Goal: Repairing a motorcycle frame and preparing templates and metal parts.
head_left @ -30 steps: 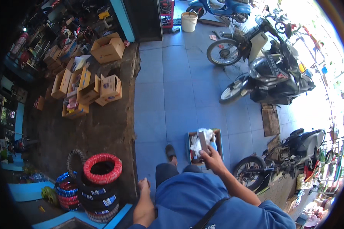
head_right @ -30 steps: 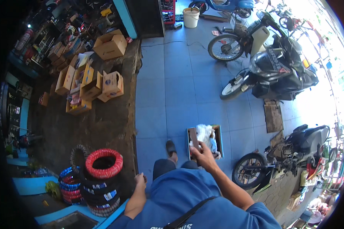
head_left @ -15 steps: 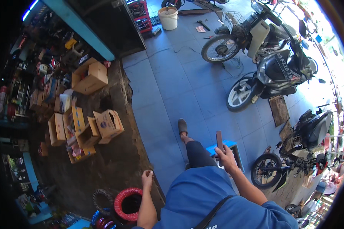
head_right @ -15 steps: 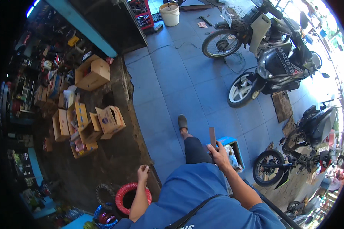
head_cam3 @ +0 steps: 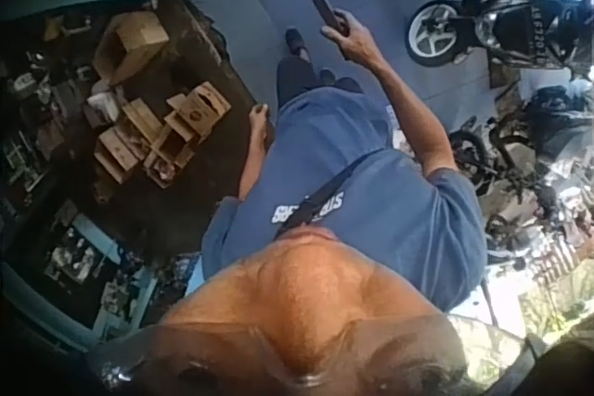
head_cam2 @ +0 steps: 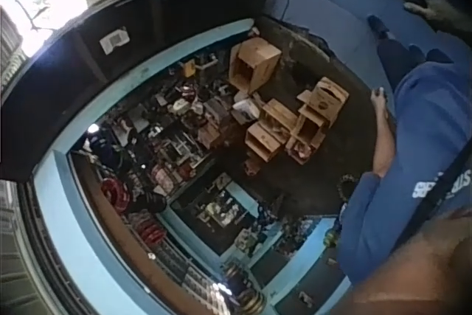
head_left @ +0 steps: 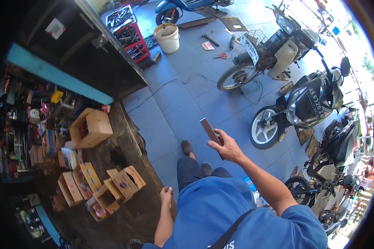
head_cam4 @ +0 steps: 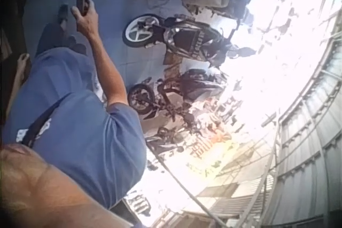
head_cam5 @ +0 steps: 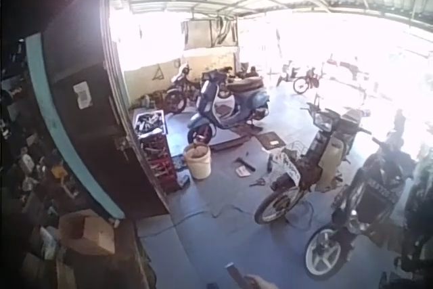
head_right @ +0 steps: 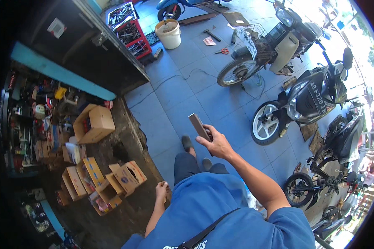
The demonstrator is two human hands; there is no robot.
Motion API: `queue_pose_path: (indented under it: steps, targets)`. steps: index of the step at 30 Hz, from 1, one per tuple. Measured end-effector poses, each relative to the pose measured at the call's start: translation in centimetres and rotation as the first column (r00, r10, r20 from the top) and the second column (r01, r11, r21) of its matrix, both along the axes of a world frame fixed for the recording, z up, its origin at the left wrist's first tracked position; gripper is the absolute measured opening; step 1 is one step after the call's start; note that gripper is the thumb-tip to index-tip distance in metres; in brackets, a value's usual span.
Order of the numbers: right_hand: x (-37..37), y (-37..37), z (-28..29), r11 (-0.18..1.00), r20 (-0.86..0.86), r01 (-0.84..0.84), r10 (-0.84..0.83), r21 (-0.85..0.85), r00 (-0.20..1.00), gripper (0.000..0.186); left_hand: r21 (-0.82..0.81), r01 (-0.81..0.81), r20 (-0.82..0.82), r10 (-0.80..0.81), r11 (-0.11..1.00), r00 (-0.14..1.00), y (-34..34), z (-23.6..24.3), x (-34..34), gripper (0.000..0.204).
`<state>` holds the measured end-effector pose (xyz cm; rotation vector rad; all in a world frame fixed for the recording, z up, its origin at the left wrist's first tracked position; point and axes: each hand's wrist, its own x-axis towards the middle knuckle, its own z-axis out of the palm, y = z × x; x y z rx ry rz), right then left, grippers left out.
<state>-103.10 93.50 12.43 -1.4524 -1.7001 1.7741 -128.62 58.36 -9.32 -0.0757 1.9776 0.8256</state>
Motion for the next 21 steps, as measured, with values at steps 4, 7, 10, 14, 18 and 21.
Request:
queue_pose_path:
  steps: [4, 7, 10, 14, 18, 21]
  targets:
    - [-4.2, 6.9, -1.5, 0.998, 0.090, 0.005, -0.011, 0.063, 0.996, 0.078, -0.036, 0.249, 0.061, -0.247, 0.968, 0.967, 11.3, -1.4, -7.3, 0.024]
    - [-6.4, 11.3, -2.8, 0.992, 0.137, 0.125, -0.127, 0.027, 0.982, 0.077, -0.049, 0.343, 0.069, -0.340, 0.938, 0.938, 18.7, -2.4, -14.3, 0.026]
    - [-8.0, 15.9, -1.3, 0.965, 0.124, 0.261, -0.261, 0.011, 0.957, 0.077, -0.077, 0.306, 0.030, -0.304, 0.949, 0.952, 27.7, -2.7, -22.1, 0.023]
    - [-9.7, 22.9, -2.2, 0.881, 0.073, 0.468, -0.463, -0.065, 0.883, 0.076, 0.034, 0.300, -0.029, -0.299, 0.953, 0.954, 42.2, -2.2, -30.4, 0.015]
    - [-12.0, 31.1, -2.9, 0.819, 0.033, 0.568, -0.567, -0.083, 0.823, 0.077, 0.090, 0.443, -0.225, -0.415, 0.892, 0.881, 55.8, -2.5, -35.3, 0.015]
    - [-13.4, 37.5, -4.0, 0.802, 0.053, 0.573, -0.573, -0.167, 0.818, 0.077, 0.077, 0.471, -0.211, -0.447, 0.879, 0.869, 65.6, -2.2, -35.3, 0.016]
